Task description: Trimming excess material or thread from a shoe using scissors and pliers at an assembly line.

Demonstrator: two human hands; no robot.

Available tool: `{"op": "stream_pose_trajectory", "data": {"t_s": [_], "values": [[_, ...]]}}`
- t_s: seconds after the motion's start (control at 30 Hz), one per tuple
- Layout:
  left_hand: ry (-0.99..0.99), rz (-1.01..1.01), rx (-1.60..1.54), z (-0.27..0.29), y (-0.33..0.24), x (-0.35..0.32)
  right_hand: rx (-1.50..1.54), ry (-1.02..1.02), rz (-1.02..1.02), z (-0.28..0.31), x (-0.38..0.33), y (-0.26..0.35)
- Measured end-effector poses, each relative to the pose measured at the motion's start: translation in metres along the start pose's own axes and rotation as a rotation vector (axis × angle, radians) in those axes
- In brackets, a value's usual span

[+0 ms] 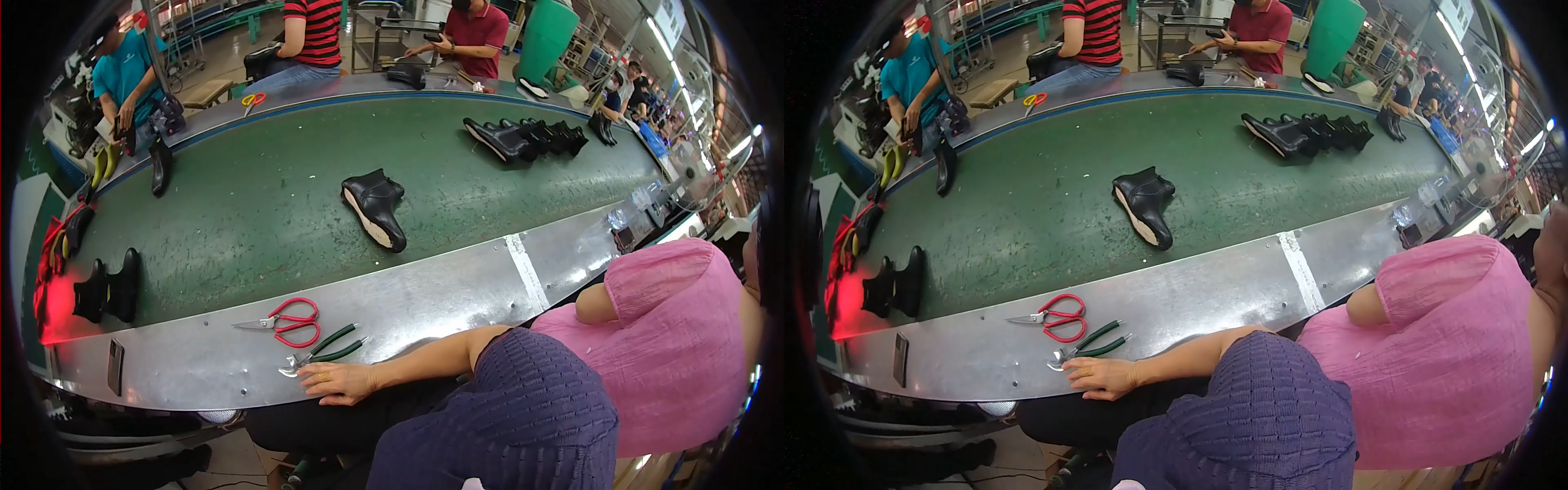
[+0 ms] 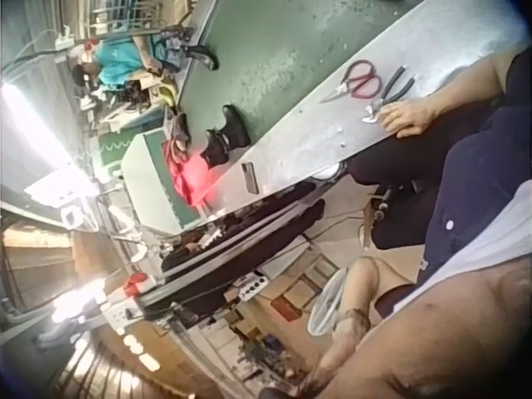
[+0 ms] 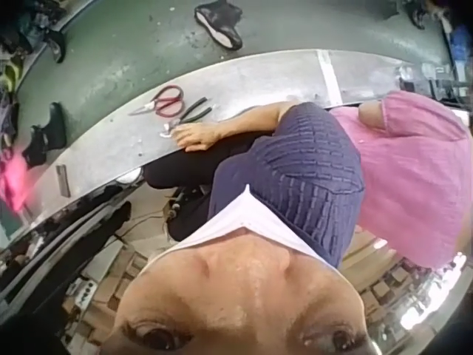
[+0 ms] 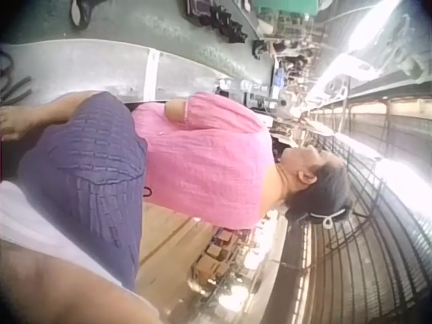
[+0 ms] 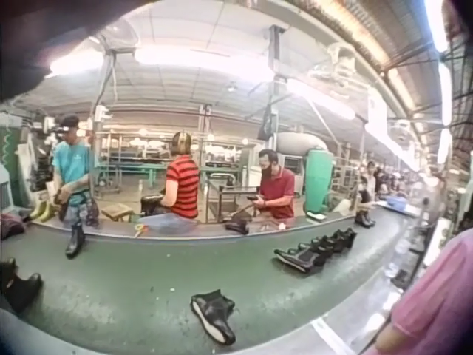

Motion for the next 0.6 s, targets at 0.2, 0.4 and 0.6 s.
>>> {"op": "stream_pose_trajectory", "data": {"t_s": [0.2, 0.4, 0.6], "values": [[-0.079, 0.049, 0.296, 0.018, -0.004, -0.021, -0.011, 0.038, -0.017, 0.000, 0.002, -0.004], [-0.132, 0.087, 0.589, 0.037, -0.010, -0.038, -0.033, 0.049, -0.022, -0.003, 0.006, -0.002], [-0.165, 0.100, 0.863, 0.054, -0.016, -0.047, -0.063, 0.081, -0.028, -0.003, 0.005, -0.002]]}}
Point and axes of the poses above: each hand's wrist, its own x-axis towards the middle knuckle, its own z-axis out of the back of the hand, y = z × x, the point moved 4 cm from there along x, towards the middle knuckle, and after that the axes turned 14 degrees about x, right-handed, at the moved point
